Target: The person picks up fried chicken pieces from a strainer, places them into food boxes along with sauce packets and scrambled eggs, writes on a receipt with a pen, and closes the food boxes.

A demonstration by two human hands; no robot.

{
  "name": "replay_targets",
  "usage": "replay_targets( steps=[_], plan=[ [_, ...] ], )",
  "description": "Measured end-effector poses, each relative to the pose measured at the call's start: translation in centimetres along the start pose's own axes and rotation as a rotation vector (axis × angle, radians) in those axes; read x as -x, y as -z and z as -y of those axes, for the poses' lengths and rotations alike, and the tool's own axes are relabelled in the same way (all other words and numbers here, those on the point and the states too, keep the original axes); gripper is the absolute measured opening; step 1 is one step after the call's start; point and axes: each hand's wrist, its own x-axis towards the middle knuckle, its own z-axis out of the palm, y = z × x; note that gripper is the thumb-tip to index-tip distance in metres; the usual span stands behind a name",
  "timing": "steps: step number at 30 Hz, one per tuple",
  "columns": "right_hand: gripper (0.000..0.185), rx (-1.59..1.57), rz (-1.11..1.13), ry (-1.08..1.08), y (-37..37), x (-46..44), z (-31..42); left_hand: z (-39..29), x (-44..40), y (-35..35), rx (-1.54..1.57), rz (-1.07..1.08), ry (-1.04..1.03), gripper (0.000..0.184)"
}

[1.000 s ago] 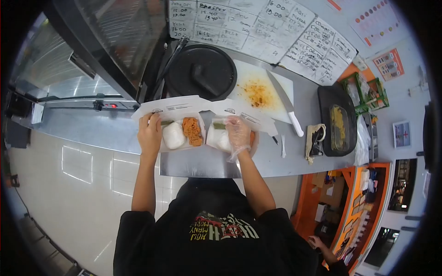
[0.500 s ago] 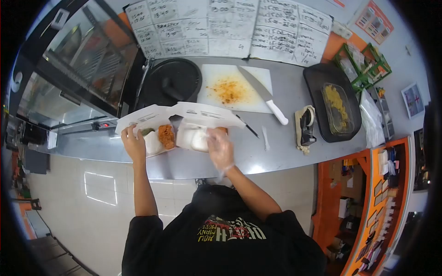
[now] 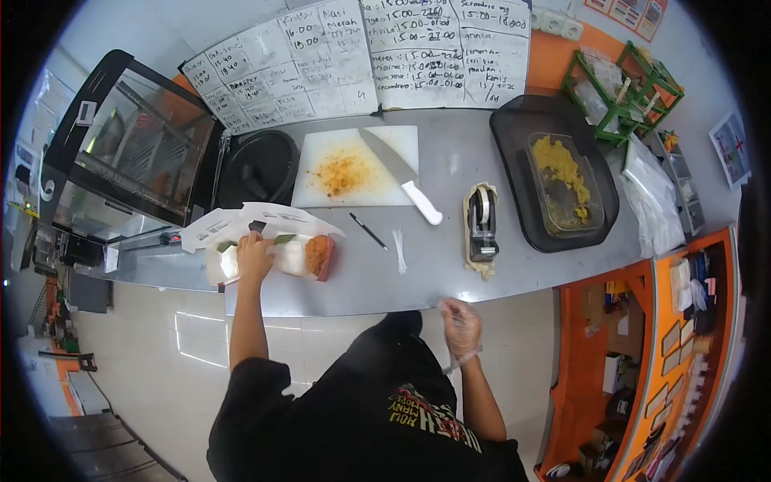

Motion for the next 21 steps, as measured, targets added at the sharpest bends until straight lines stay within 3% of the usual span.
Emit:
replay_targets(
  steps=[2, 5, 9, 10, 13, 14, 15, 16, 17, 18, 19, 21],
  plan=[
    [0.012, -0.012, -0.042, -0.032, 2.1, -1.0, -1.8, 0.3, -1.5, -1.0, -0.030, 0.100, 0.053, 0.032],
    [0.012, -0.191, -0.083, -0.196, 4.7, -2.2, -4.2, -2.3, -3.0, 2.2, -0.018, 0.077, 0.151, 0.029],
    [0.015, -0.098, -0.050, -0.221, 8.9, -4.6, -5.0, 1.5, -4.0, -2.2, 0.033, -0.232, -0.006, 0.022],
    [0.017, -0.052, -0.022, -0.264, 10.3, -5.4, -4.3, 3.8, -3.5, -5.1, -0.031, -0.156, 0.107, 0.026],
    [0.019, -0.047, 0.060, -0.287, 14.1, -8.6, -5.9, -0.9, -2.4, -4.8, 0.356, -0.386, 0.361, 0.033],
    [0.020, -0.119, 0.101, -0.282, 16.2, -10.3, -4.7, -0.9, -1.6, -6.3, 0.170, -0.524, 0.377, 0.035],
    [0.020, -0.036, 0.138, -0.220, 18.9, -12.6, -3.7, -6.6, -2.7, -2.5, -0.042, -0.592, 0.449, 0.027],
    [0.020, 0.046, 0.187, -0.155, 21.2, -15.3, -3.0, -8.9, -4.2, -2.3, 0.040, -0.863, 0.386, 0.016],
    [0.018, 0.032, 0.221, -0.156, 24.0, -17.6, -2.6, -13.7, -5.9, -1.1, 0.318, -0.905, 0.446, 0.026],
    [0.018, 0.046, 0.133, -0.110, 27.0, -19.7, -2.0, -26.2, -8.5, 5.5, 0.329, -1.038, 0.587, 0.028],
    [0.018, 0.058, 0.058, -0.068, 30.1, -22.1, -1.4, -30.0, -9.9, 6.8, 0.246, -1.010, 0.531, 0.031],
    [0.018, 0.018, -0.089, -0.065, 36.9, -26.0, 0.0, -37.0, -12.5, 10.1, 0.423, -0.977, 0.410, 0.029]
  ],
)
